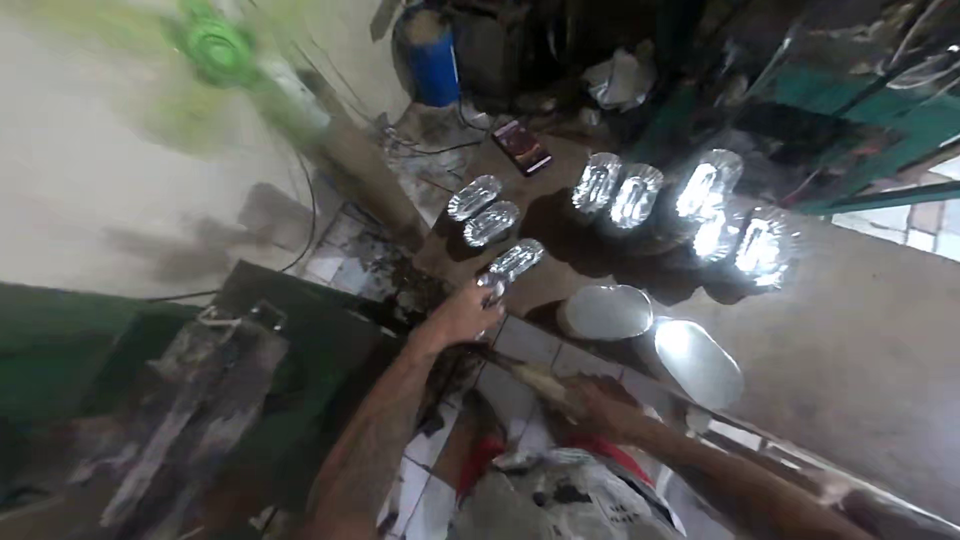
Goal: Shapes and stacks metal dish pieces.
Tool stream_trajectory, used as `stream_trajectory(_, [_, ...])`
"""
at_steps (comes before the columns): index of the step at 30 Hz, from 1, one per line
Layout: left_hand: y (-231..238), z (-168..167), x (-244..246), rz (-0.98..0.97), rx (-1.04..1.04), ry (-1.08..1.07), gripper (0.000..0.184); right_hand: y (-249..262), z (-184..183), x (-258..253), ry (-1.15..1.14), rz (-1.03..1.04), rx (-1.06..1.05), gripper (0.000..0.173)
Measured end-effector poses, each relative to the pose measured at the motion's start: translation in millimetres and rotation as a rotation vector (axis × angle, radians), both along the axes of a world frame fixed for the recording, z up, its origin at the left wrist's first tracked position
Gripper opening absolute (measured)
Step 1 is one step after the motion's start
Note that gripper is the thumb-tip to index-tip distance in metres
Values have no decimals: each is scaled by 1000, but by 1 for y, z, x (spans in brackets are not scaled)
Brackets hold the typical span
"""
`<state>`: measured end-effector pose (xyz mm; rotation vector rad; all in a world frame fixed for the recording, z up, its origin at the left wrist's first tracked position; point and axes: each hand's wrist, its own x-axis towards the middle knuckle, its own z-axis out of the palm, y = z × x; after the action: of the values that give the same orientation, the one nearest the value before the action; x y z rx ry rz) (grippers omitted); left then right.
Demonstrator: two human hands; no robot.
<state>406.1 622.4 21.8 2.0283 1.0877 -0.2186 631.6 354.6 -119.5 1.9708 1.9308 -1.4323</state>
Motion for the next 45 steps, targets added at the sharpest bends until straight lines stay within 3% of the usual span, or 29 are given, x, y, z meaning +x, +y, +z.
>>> stream_trajectory(2, [33, -17, 53, -189, 80, 78, 43, -32, -68, 19, -77, -87, -33, 95])
stream_trajectory(3, [48, -27, 74, -277, 142, 109, 43, -29, -78, 22, -92, -103, -39, 96])
stream_trajectory(7, [83, -55, 109, -495, 210, 141, 40, -18, -47, 25, -44, -161, -85, 86])
stream_trajectory(11, [95, -66, 111, -565, 167, 273, 53, -27, -91, 37, -24, -198, -111, 88])
stream_trajectory(13, [91, -78, 104, -560, 188, 235, 56, -38, -102, 31, -29, -260, -106, 91])
stream_trajectory(15, [94, -85, 104, -549, 210, 157, 46, -30, -91, 29, -39, -289, -42, 94])
stream_trajectory(18, [90, -85, 105, -552, 151, 89, 36, -31, -61, 7, -63, -300, -3, 80])
stream_trajectory(20, [98, -84, 104, -571, 176, 103, 37, -27, -1, 0, -3, -460, 70, 50])
stream_trajectory(21, [105, -86, 105, -583, 193, 126, 41, -27, 35, -1, -7, -527, 239, 41])
stream_trajectory(23, [108, -90, 106, -601, 204, 182, 51, -31, 86, 12, -236, -585, 564, 41])
stream_trajectory(24, [105, -86, 107, -595, 209, 215, 57, -31, 98, 31, -343, -574, 586, 48])
stream_trajectory(26, [91, -65, 112, -543, 246, 172, 58, -26, 93, 72, -513, -483, 531, 65])
stream_trajectory(30, [49, -11, 111, -398, 246, -8, 55, -19, 60, 85, -413, -471, 639, 36])
stream_trajectory(33, [-3, 14, 121, -331, 163, -123, 50, -21, 70, 97, -256, -480, 628, 42])
stream_trajectory(36, [-64, 9, 158, -449, 142, 12, 52, -26, 74, 108, -54, -499, 599, 51])
stream_trajectory(38, [-82, -14, 182, -575, 97, 81, 55, -28, 74, 115, 40, -494, 595, 53])
stream_trajectory(40, [-72, -38, 197, -672, 8, 103, 51, -29, 73, 117, 83, -484, 600, 53])
stream_trajectory(42, [-47, -38, 208, -763, -184, 72, 36, -27, 75, 117, 82, -490, 608, 51])
stream_trajectory(45, [-23, -33, 215, -842, -478, 37, 31, -16, 104, 100, 36, -560, 441, 42])
